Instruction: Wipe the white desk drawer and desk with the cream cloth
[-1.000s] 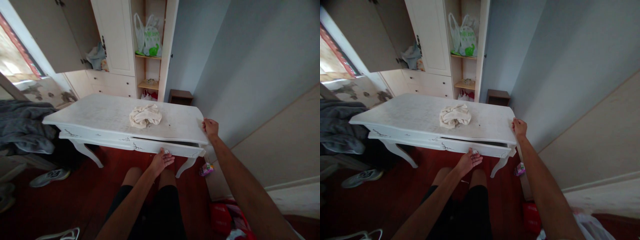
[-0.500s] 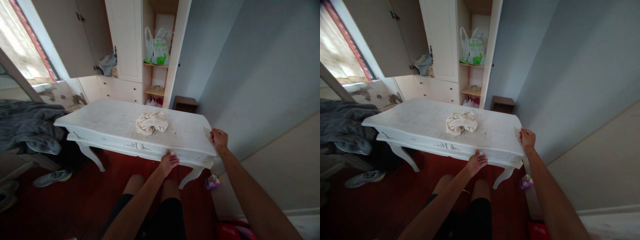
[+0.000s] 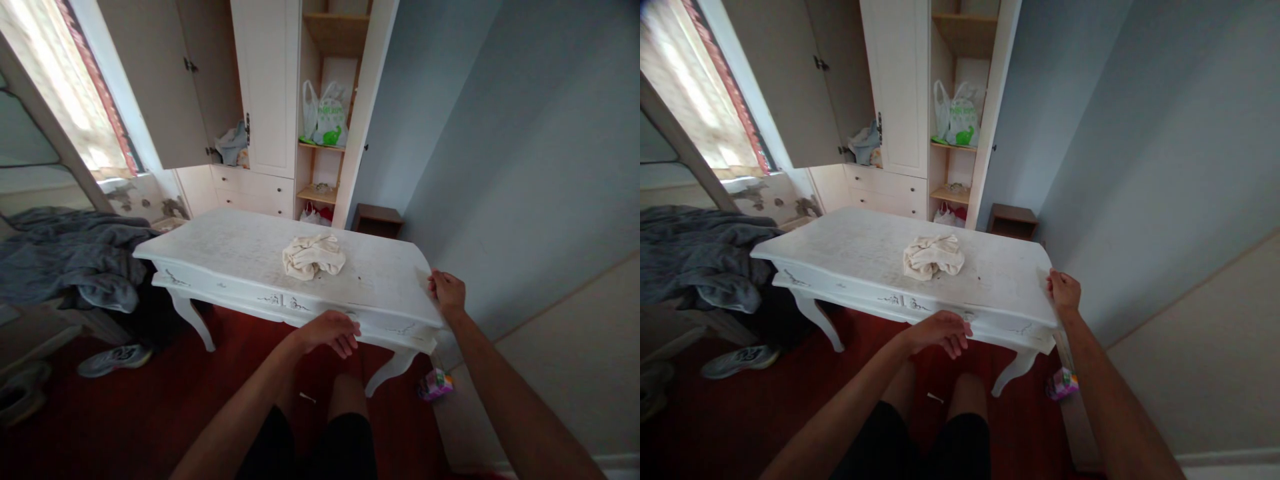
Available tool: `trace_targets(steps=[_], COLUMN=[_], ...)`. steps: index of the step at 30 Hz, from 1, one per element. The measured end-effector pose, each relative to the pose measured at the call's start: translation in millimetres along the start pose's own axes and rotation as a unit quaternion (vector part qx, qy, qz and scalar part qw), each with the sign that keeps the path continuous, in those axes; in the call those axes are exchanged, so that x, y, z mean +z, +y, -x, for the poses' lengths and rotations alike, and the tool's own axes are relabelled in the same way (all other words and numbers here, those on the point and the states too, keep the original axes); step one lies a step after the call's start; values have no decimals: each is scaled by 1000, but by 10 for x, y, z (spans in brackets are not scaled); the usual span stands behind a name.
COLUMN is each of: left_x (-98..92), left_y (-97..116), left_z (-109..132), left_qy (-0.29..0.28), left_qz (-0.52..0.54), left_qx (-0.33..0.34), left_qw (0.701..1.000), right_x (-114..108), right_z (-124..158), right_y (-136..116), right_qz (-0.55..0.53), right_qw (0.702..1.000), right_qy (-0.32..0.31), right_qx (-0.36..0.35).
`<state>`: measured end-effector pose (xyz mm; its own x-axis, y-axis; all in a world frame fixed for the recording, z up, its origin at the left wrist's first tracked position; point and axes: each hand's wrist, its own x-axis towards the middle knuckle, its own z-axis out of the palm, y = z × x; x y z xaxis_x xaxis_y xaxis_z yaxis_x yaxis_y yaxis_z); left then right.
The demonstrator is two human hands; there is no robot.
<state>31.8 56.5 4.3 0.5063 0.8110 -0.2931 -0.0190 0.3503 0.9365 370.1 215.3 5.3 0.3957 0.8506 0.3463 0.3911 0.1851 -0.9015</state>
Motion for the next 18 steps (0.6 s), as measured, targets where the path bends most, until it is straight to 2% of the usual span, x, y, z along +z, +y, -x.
trace_targets(steps=[1,2,3,4,5,6,7,8,9,12,14,18], left_x=[-94,-200,-318,-445,-574,-701,-819,-922,-1009,-1154,-1166,-1032], left_y=[163,335,506,669,813,931,1021,1079,1107,1070,1002,827], left_z=[70,114,132,125,96,49,-9,-74,-141,-305,-340,-139], left_qy=[30,85,160,254,339,397,429,434,424,356,346,403], left_qz=[-14,-34,-67,-119,-198,-293,-384,-460,-519,-605,-622,-609], left_qx=[64,133,200,263,308,320,302,263,214,100,86,110], left_qw=[997,987,964,923,867,809,760,728,711,705,697,674], right_x=[3,7,10,13,16,18,19,20,20,19,21,25], right_z=[5,10,14,17,18,17,14,11,6,-5,-11,-24], right_y=[-6,-14,-23,-31,-37,-41,-42,-41,-38,-25,-17,5], right_qz=[-2,-6,-10,-13,-14,-15,-15,-13,-9,6,10,-2], right_qw=[1000,1000,1000,1000,1000,1000,1000,1000,1000,1000,1000,1000], right_qy=[0,2,4,4,2,1,0,-1,-1,-5,-8,-4], right_qx=[6,14,22,26,28,27,27,26,25,18,14,12])
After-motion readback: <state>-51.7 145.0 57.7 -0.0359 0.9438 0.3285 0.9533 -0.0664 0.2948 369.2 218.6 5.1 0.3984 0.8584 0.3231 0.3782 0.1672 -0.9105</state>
